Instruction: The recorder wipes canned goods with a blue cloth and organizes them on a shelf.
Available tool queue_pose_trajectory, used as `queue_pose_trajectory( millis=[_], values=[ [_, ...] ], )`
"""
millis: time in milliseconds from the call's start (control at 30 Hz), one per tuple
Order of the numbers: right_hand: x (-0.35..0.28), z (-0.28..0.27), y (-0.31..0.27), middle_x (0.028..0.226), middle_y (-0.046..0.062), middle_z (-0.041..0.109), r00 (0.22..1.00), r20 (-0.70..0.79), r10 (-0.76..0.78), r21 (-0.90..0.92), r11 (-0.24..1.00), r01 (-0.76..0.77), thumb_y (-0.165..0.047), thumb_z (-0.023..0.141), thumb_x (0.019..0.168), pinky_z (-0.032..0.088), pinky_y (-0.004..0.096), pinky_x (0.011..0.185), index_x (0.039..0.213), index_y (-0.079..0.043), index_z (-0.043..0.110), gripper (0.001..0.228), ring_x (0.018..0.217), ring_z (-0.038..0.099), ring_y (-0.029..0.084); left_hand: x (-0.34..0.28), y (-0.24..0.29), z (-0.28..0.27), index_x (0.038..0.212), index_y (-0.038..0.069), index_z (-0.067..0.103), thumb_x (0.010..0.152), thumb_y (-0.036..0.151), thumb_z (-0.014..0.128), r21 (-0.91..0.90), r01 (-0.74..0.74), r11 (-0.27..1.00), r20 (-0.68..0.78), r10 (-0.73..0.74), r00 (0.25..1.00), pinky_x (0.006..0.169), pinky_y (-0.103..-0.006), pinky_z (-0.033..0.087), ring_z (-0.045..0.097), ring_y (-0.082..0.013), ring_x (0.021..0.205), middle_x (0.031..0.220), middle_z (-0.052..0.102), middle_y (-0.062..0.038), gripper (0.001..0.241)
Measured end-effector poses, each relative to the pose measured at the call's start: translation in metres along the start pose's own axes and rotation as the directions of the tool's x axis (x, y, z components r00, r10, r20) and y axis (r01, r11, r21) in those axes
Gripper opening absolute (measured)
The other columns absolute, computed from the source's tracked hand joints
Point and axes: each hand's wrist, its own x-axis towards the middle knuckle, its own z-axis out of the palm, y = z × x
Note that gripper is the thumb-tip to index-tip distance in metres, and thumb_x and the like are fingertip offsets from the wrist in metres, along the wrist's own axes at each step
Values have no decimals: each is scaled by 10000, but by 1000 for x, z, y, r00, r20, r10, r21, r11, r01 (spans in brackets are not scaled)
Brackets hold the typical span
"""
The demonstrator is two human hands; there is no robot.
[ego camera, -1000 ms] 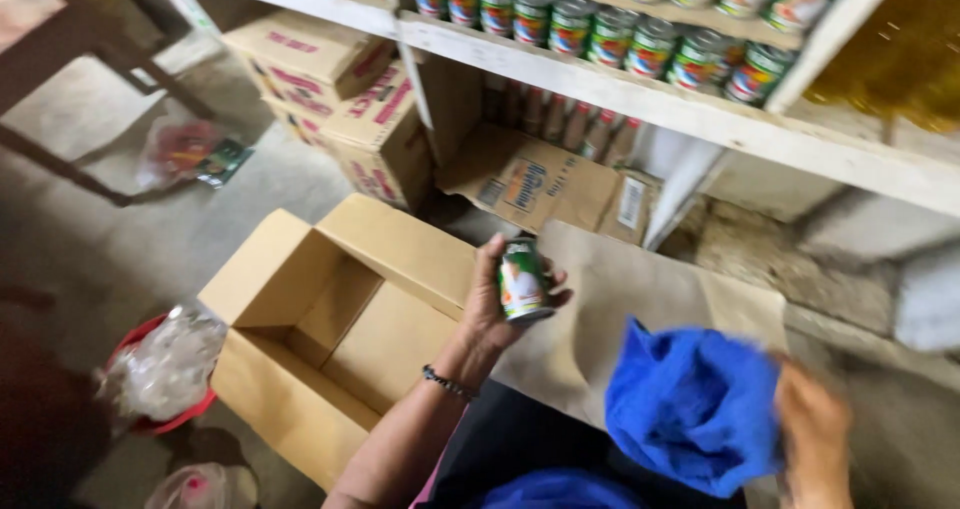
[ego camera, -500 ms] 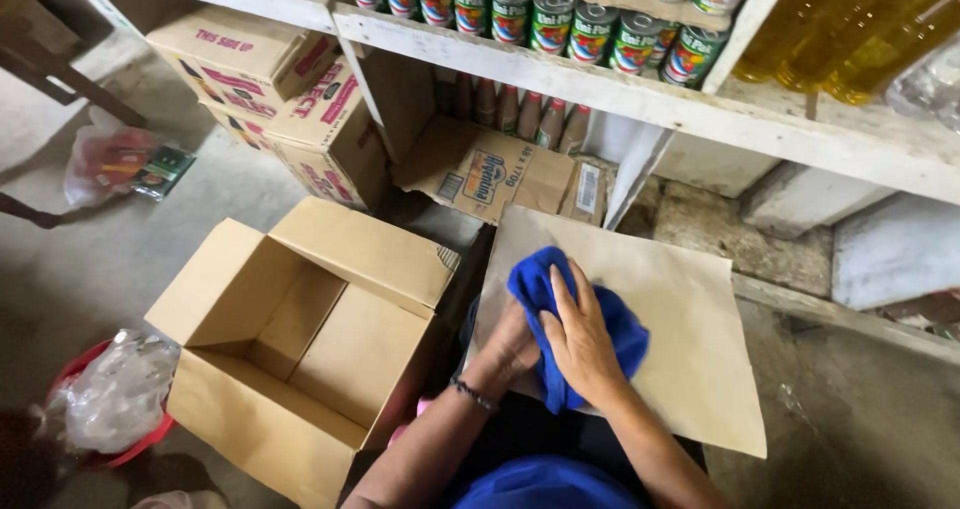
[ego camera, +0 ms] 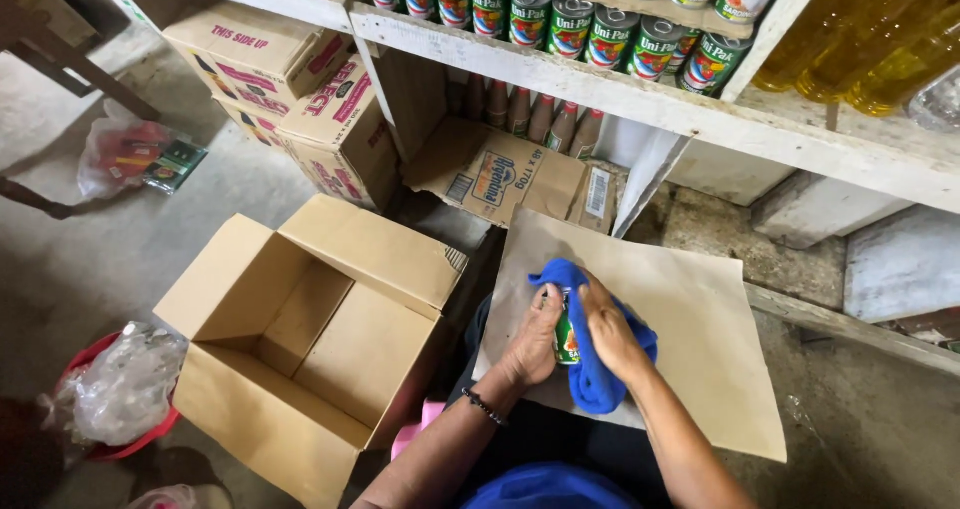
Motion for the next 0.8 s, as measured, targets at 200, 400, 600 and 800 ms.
queue_pose_trajectory(
  millis=[200,400,600,800],
  values=[
    [1,-3,14,1443,239,562,991,-66,-115,-137,985,105,-260,226,1084,405,464,1136,1506,-81,466,518,1359,527,334,-3,-2,15,1162,160,593,937,593,690,155,-25,988,-71,36,997,743,-304,649,669,-167,846,940,606,-33,498],
    [-22,20,7,1425,316,490,940,-230,-252,-415,899,139,-99,422,1022,470,512,1055,1473,-22,473,460,1284,536,463,6,-11,17,1250,131,559,918,601,730,251,-1,968,-159,42,986,689,-349,600,609,-222,867,995,547,-87,600],
    [-58,30,-38,1595,305,286,879,-231,-417,-649,739,180,-124,566,941,397,455,1132,1500,-67,451,573,1445,366,462,12,-5,6,1337,114,521,917,456,730,177,-7,984,-43,14,999,749,-329,564,586,-184,885,1044,556,-84,580],
    [-24,16,-26,1568,150,392,952,-287,-102,-165,985,56,-180,458,1032,450,315,804,1511,-147,432,481,988,554,232,11,-3,-2,1201,91,571,918,396,745,67,-6,998,1,6,1000,722,-301,572,623,-164,798,936,620,-71,451]
  ],
)
